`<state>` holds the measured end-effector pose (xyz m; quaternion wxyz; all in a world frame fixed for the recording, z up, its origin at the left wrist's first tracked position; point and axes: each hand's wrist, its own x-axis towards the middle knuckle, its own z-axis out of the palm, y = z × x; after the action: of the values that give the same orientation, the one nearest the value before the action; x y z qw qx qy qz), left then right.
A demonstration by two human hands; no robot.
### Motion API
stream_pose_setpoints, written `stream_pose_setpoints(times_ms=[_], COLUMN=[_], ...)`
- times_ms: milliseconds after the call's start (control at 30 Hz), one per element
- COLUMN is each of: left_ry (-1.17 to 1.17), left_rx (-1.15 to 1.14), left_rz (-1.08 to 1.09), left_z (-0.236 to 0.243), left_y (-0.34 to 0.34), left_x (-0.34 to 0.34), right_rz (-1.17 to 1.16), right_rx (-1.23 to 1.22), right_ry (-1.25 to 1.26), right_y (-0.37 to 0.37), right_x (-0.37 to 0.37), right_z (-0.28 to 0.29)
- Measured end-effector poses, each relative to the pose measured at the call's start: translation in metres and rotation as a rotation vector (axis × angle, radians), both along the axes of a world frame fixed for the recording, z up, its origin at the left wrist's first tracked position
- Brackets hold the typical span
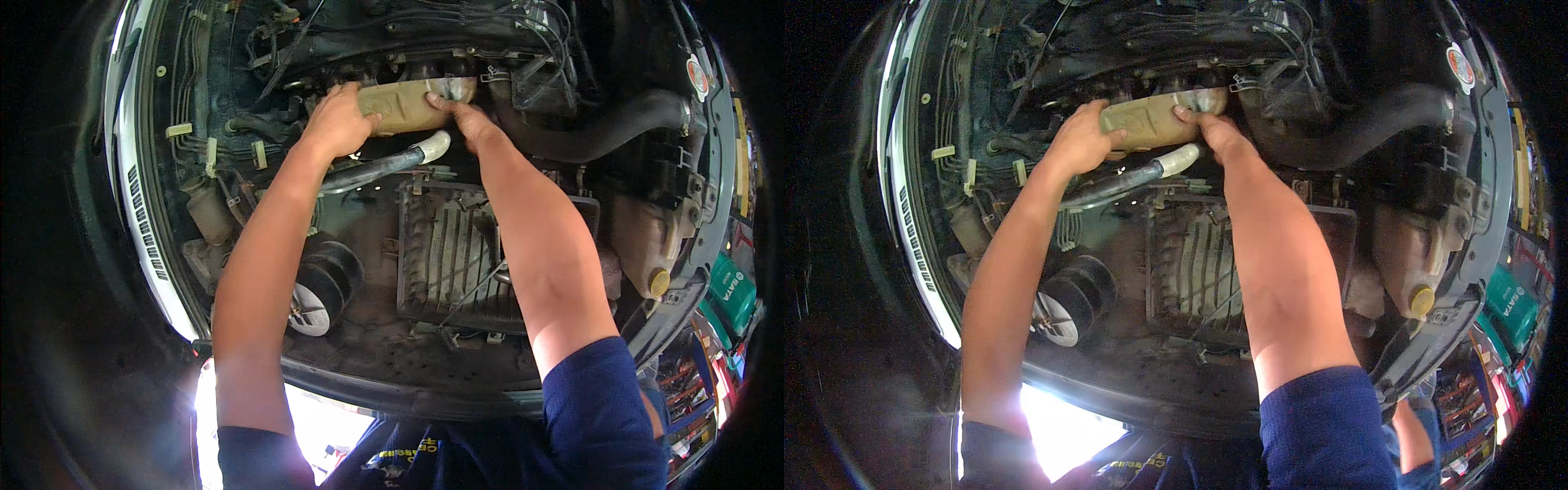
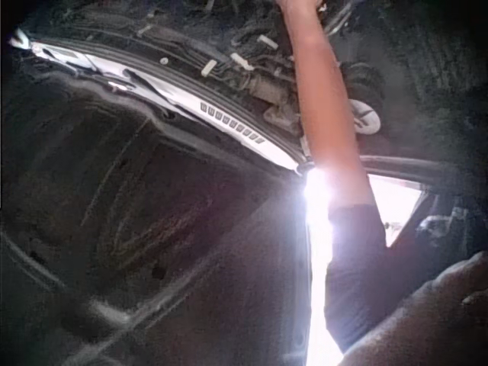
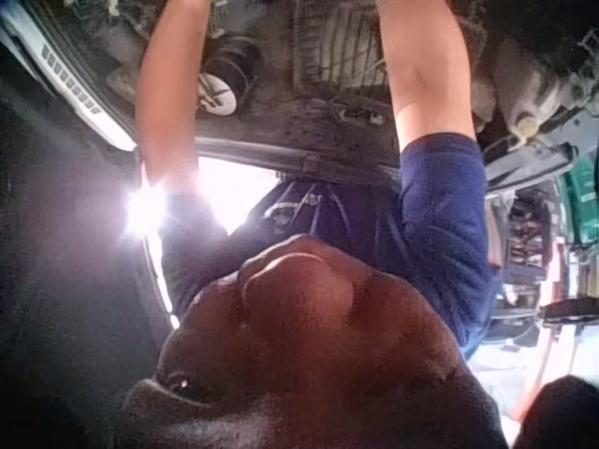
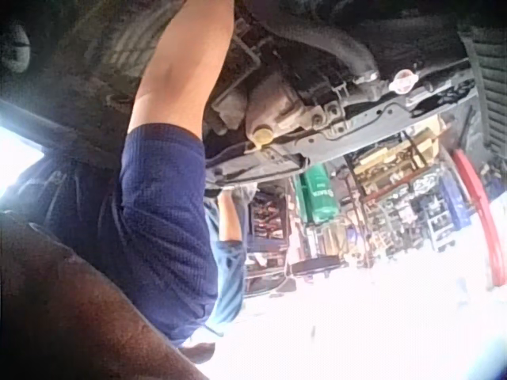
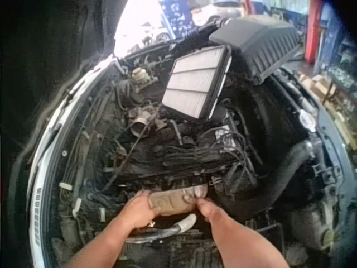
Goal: The person retrieves a socket and ratchet from a toolbox, then works under the hood of a car. They loosen and remove bolts from the engine cover, lift the cover off, and spray a lubricant into the exposed area. The person then uses the ratchet to tighten bolts and repositions hoses within the engine bay.
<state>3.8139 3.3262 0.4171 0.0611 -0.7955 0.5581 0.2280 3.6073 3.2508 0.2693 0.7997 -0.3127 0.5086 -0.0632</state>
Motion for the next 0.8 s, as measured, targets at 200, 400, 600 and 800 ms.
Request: stream_pose_setpoints(times_ms=[200,400,600,800], left_ry=[0.0,-0.05,0.133,0.241], left_rx=[-0.07,-0.153,-0.077,-0.187], left_rz=[-0.053,-0.126,0.057,0.043], left_z=[-0.065,-0.073,-0.066,-0.061], left_y=[-0.012,-0.03,-0.036,-0.039], left_x=[0.016,0.033,0.032,0.037], right_rz=[-0.003,0.033,0.019,-0.081], right_rx=[-0.118,-0.164,-0.195,-0.22], right_ry=[-0.013,0.04,0.153,0.101], right_y=[-0.001,0.003,0.007,0.01], right_x=[0.006,0.008,0.002,-0.006], right_z=[0.011,0.017,0.034,0.054])
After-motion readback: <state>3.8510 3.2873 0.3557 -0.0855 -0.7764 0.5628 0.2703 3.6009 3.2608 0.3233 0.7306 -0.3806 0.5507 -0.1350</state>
